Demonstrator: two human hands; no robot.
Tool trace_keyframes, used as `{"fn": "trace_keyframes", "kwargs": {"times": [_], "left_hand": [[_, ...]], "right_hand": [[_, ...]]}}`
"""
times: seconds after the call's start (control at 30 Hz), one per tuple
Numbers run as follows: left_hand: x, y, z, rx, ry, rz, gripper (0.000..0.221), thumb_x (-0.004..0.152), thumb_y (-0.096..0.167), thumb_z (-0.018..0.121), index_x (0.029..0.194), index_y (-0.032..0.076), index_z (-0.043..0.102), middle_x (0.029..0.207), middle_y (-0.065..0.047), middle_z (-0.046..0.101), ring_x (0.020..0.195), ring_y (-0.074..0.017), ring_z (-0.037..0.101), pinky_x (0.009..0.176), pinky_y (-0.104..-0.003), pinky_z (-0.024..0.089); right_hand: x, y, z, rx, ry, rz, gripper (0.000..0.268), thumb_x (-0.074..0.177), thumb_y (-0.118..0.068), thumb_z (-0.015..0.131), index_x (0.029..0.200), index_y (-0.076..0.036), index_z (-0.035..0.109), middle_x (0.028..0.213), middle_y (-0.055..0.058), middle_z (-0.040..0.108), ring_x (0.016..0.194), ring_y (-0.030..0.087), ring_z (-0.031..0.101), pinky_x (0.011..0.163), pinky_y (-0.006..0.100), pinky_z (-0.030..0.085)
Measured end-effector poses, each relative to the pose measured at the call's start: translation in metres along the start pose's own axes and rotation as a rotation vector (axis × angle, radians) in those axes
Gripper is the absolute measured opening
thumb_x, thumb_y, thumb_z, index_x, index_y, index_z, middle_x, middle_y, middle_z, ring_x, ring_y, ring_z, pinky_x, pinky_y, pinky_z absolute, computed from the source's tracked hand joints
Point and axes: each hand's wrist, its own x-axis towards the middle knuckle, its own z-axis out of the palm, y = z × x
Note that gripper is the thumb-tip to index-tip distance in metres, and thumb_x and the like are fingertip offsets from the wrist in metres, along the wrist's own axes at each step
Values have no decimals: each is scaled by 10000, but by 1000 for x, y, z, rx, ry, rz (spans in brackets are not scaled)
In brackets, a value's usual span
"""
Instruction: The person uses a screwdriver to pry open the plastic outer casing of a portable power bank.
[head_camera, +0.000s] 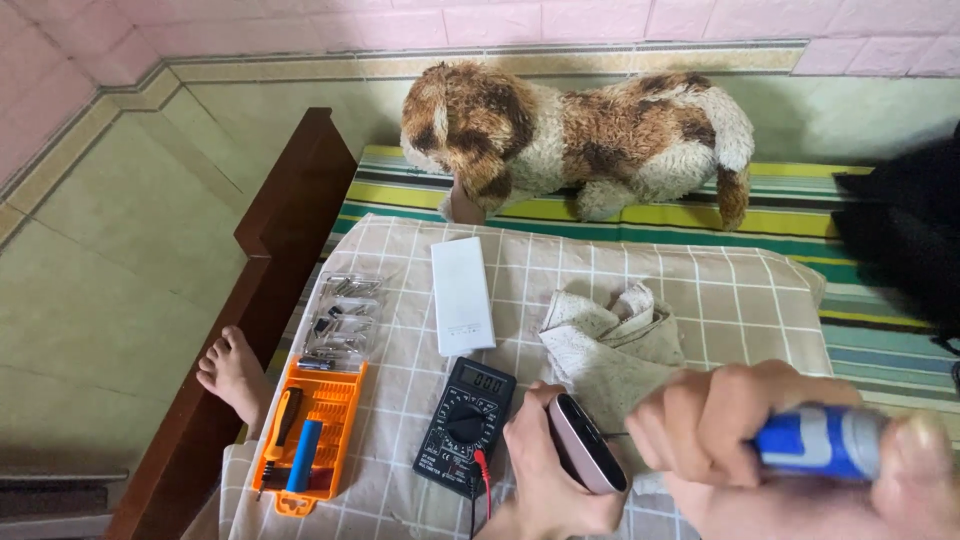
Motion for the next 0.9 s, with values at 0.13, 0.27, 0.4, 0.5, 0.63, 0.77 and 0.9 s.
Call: {"fn": "trace_keyframes", "kwargs": {"times": [0.13, 0.27, 0.4, 0.5, 0.63, 0.77, 0.9], "left_hand": [[-15, -7, 1, 85, 7, -109, 553, 608, 185, 713, 1099, -8, 547, 865, -146, 628, 678, -298, 628, 689, -405, 534], [-23, -5, 4, 145, 28, -192, 511, 662, 123, 624, 1153, 12, 534, 910, -156, 626, 797, -297, 609, 802, -416, 504], [-3, 6, -2, 55, 38, -52, 449, 650, 129, 641, 1059, -18, 527, 795, -137, 585, 617, -293, 582, 631, -400, 509], [1, 13, -2, 18, 43, -23, 406, 645, 120, 632, 1006, -35, 532, 720, -129, 583, 514, -288, 580, 521, -388, 520], [-30, -1, 12, 262, -25, -388, 619, 617, 203, 714, 1213, 79, 604, 1080, -154, 704, 947, -322, 652, 891, -414, 519], [-5, 6, 0, 70, 18, -105, 457, 630, 132, 690, 1045, -18, 571, 813, -147, 648, 614, -295, 651, 641, -376, 570], [-21, -3, 1, 80, 19, -136, 498, 644, 161, 703, 1097, 16, 553, 890, -132, 633, 719, -282, 621, 707, -388, 514]], "right_hand": [[1, -7, -10, 27, -180, 82, 671, 1001, -556, 708, 633, -53, 460, 528, 73, 379, 517, 227, 268, 543, 437, 256], [24, 12, -3, 86, -59, -25, 577, 879, -615, 568, 547, -185, 374, 456, -80, 229, 374, 106, 126, 308, 316, 164], [34, 5, 0, 46, 262, 119, 613, 748, -724, 456, 473, -205, 281, 413, -98, 119, 379, 103, 4, 341, 311, 26], [34, 3, -3, 49, 317, 138, 612, 736, -710, 494, 473, -196, 290, 416, -95, 115, 383, 102, 4, 345, 317, 24], [34, 8, 3, 29, 138, -7, 583, 856, -653, 486, 505, -217, 324, 439, -107, 171, 334, 84, 94, 271, 285, 102], [14, 5, -7, -2, 28, 25, 610, 848, -637, 561, 532, -169, 330, 440, -56, 204, 372, 133, 106, 352, 340, 145], [8, -4, -17, 79, -197, 142, 634, 938, -579, 666, 616, -84, 434, 496, 61, 369, 460, 205, 234, 503, 427, 250]]}}
